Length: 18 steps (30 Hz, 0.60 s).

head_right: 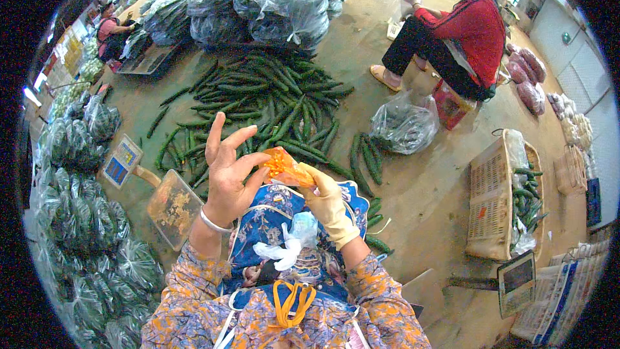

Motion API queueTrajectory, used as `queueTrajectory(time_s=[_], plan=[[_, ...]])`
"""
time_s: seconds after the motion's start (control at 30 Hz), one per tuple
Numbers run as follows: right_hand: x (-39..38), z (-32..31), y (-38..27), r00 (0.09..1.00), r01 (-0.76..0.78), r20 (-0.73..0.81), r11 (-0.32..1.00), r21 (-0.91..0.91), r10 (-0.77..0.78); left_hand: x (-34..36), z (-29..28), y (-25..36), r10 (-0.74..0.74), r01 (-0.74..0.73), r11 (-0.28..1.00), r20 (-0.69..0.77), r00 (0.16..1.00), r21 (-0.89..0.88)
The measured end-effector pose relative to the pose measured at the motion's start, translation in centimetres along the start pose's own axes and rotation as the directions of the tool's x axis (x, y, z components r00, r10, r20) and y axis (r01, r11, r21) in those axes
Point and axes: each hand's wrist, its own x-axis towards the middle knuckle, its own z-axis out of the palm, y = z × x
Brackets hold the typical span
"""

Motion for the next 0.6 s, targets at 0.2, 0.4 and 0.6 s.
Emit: queueTrajectory(time_s=[0.2, 0.4, 0.6], plan=[[0.02, -0.5, 0.65, 0.998, -0.068, 0.017, 0.998, 0.005, 0.068, 0.0, 0.11, -0.6, 0.036, -0.038, 0.999, 0.108, 0.993, 0.016], [0.14, -0.48, 0.24, 0.995, 0.099, -0.008, 0.992, -0.082, -0.1, -0.34, 0.37, -0.64, 0.007, -0.006, 1.0, 0.123, 0.992, -0.009], [-0.14, -0.67, 0.62, 0.997, 0.074, -0.008, 0.993, -0.094, -0.075, -0.35, 0.58, -0.76, 0.031, -0.031, 1.0, 0.146, 0.989, -0.001]])
